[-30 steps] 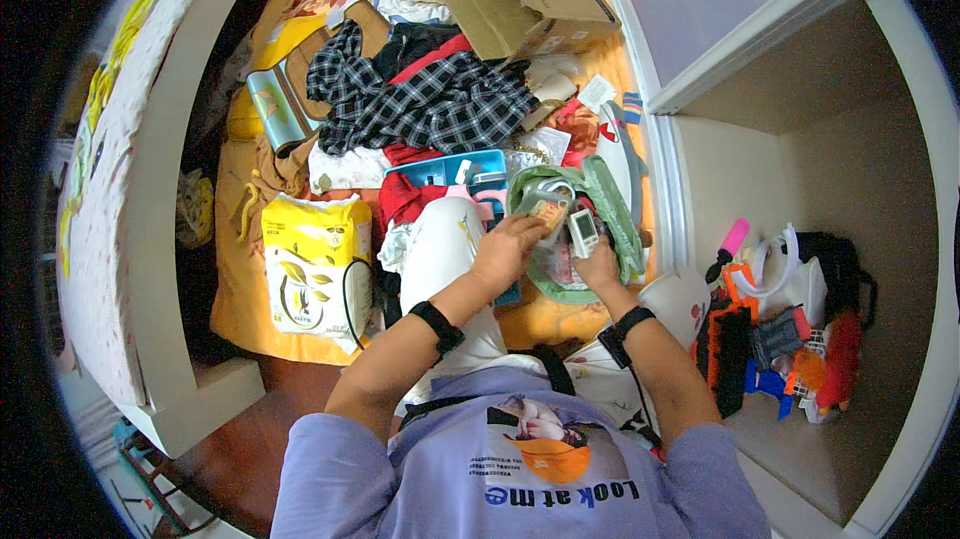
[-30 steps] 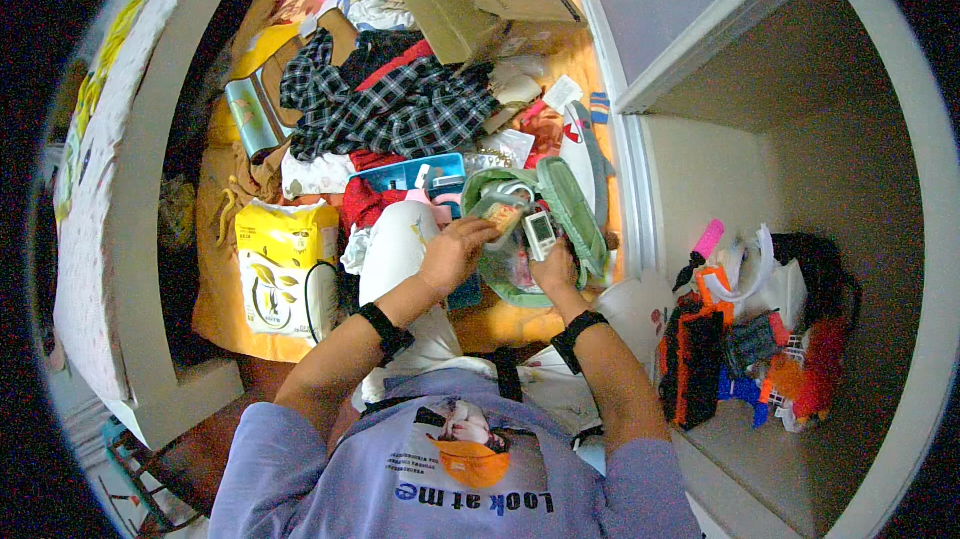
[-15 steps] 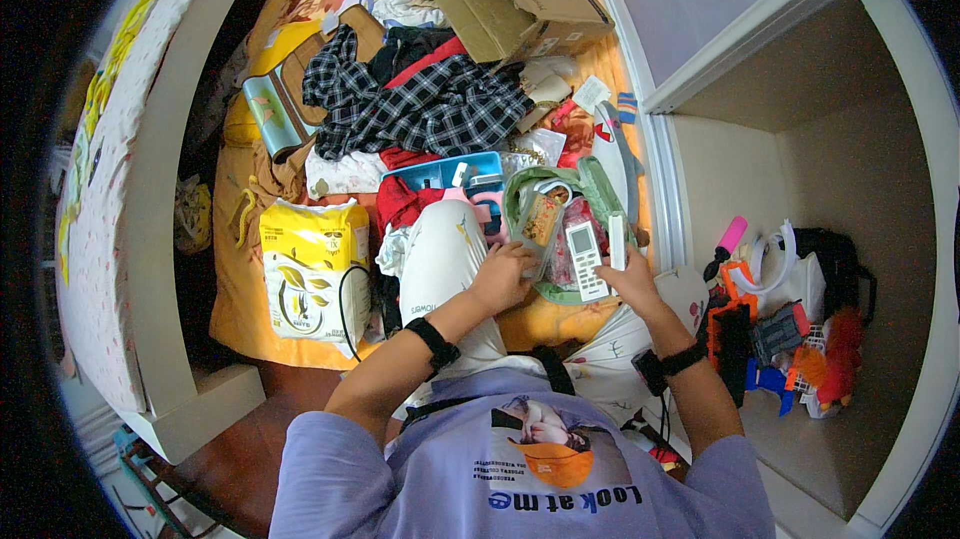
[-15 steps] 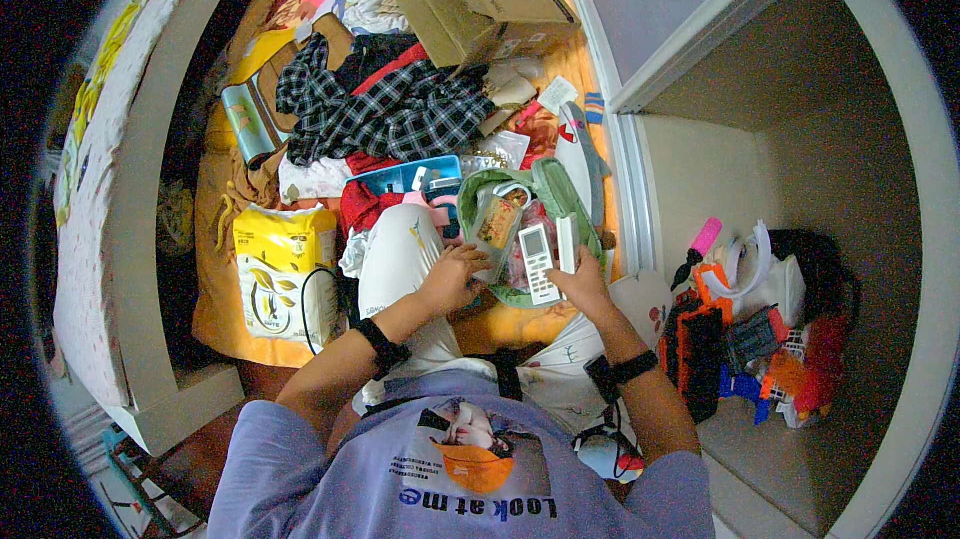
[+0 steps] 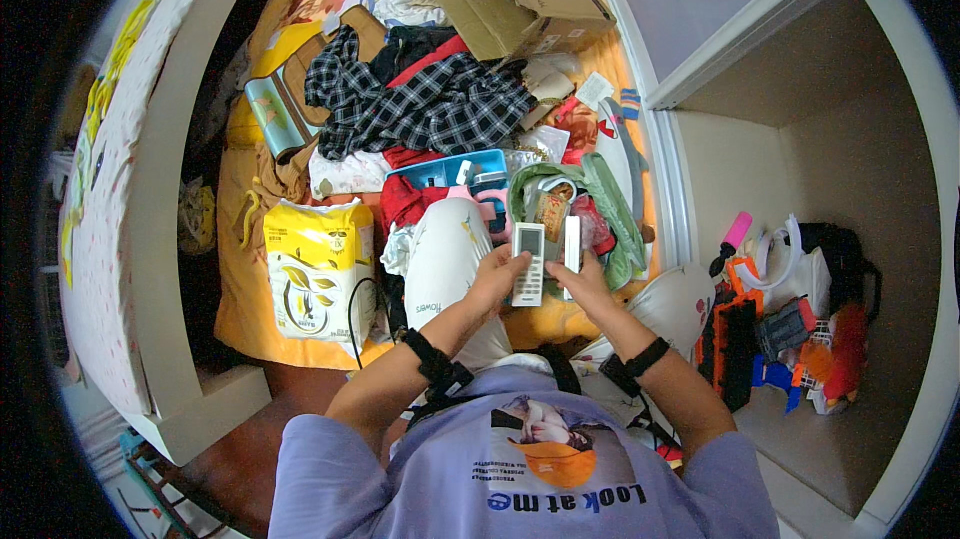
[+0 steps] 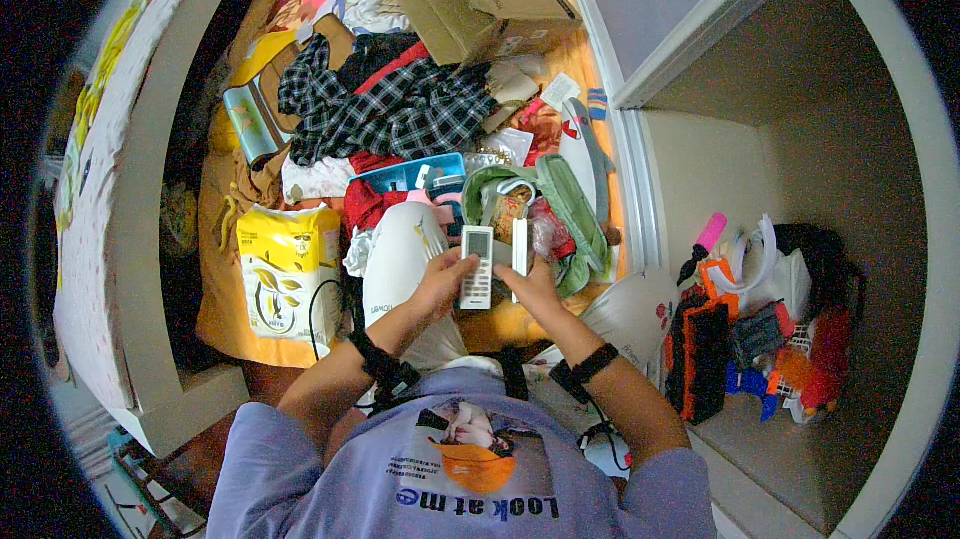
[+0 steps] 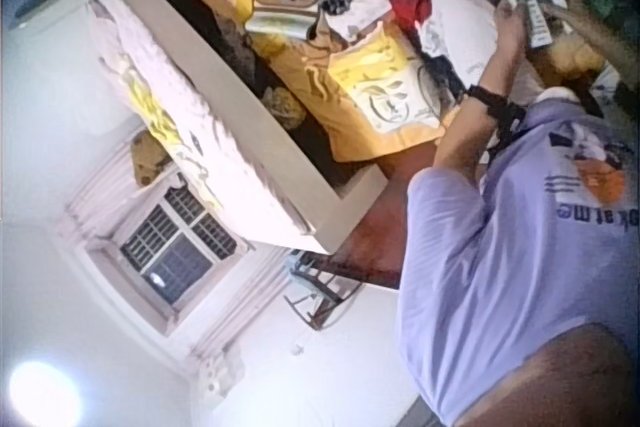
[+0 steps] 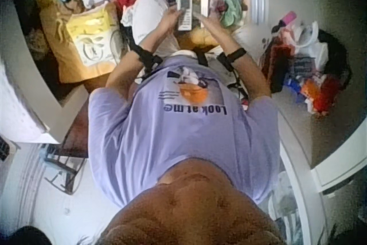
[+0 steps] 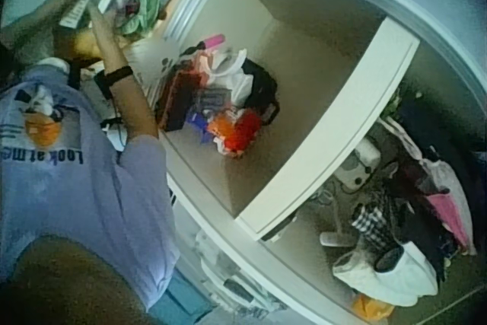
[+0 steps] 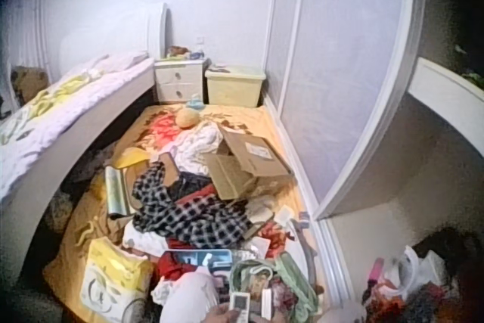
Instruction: The person mops the wooden floor with a flat mop, moving around furniture and a baby. Then the person organizes items on a cluttered bed, placing a small white appliance on a shelf and packing several small objects into a green bag.
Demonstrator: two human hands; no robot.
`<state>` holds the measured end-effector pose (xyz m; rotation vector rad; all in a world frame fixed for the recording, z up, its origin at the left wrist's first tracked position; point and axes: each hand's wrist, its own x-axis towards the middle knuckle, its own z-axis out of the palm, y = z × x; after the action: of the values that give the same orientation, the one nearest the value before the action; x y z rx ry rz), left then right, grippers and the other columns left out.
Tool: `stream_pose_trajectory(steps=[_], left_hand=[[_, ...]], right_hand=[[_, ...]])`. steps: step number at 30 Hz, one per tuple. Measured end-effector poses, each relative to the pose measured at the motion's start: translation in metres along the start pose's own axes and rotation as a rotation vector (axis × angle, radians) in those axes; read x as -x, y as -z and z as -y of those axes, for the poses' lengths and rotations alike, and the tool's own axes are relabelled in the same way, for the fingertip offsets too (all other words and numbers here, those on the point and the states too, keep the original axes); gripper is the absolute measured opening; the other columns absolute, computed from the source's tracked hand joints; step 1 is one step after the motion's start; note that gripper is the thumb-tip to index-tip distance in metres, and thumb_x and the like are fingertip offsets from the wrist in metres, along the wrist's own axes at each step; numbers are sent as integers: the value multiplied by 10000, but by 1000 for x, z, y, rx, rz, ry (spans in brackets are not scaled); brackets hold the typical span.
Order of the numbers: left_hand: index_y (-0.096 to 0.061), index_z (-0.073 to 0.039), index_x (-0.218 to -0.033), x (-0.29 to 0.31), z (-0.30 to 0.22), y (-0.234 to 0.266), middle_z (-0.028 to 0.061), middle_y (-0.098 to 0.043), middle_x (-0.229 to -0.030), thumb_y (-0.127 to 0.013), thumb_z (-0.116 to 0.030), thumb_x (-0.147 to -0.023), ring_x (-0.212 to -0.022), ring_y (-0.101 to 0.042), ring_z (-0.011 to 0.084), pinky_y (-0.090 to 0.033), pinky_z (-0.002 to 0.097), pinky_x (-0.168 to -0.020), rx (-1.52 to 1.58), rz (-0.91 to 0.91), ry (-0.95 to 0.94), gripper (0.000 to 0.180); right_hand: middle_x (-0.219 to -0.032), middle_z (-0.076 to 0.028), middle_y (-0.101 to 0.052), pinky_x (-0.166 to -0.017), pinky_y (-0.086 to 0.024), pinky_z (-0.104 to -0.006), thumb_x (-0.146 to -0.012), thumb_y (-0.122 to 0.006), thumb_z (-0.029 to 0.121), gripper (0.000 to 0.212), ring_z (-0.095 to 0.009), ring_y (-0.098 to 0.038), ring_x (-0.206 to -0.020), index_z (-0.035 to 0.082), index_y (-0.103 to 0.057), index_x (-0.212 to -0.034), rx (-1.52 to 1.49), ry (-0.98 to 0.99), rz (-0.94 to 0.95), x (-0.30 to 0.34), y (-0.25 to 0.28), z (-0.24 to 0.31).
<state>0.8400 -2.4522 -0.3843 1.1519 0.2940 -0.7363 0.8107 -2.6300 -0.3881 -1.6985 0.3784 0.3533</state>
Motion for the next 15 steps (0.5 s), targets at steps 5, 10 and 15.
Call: stream_pose_trajectory(steps=[5, 10, 15], left_hand=[[-486, 4, -1144, 10, -15, 13, 117, -630, -977, -427, -190, -938, -868, -629, 191, -539, 323, -735, 117, -65, -42, 289], [-468, -29, -1174, 13, -35, 18, 119, -626, -953, -463, -143, -919, -774, -625, 162, -521, 284, -675, 196, -93, -48, 280], [-237, -125, -1398, 9, -35, 20, 129, -613, -1017, -497, -39, -885, -811, -619, 162, -508, 281, -701, 2, -181, -204, 581]], right_hand=[[-804, -160, -644, -621, -499, -329, -647, -743, 231, 476, -219, -641, -698, -61, -531, -958, 348, -89, -325, -39, -1, -52], [-820, -170, -646, -639, -502, -355, -607, -745, 201, 456, -253, -644, -717, -49, -549, -934, 502, -234, -364, -63, -9, -74], [-854, -197, -625, -687, -491, -397, -570, -715, 151, 504, -314, -626, -783, -51, -517, -987, 450, -32, -326, -39, 12, -42]])
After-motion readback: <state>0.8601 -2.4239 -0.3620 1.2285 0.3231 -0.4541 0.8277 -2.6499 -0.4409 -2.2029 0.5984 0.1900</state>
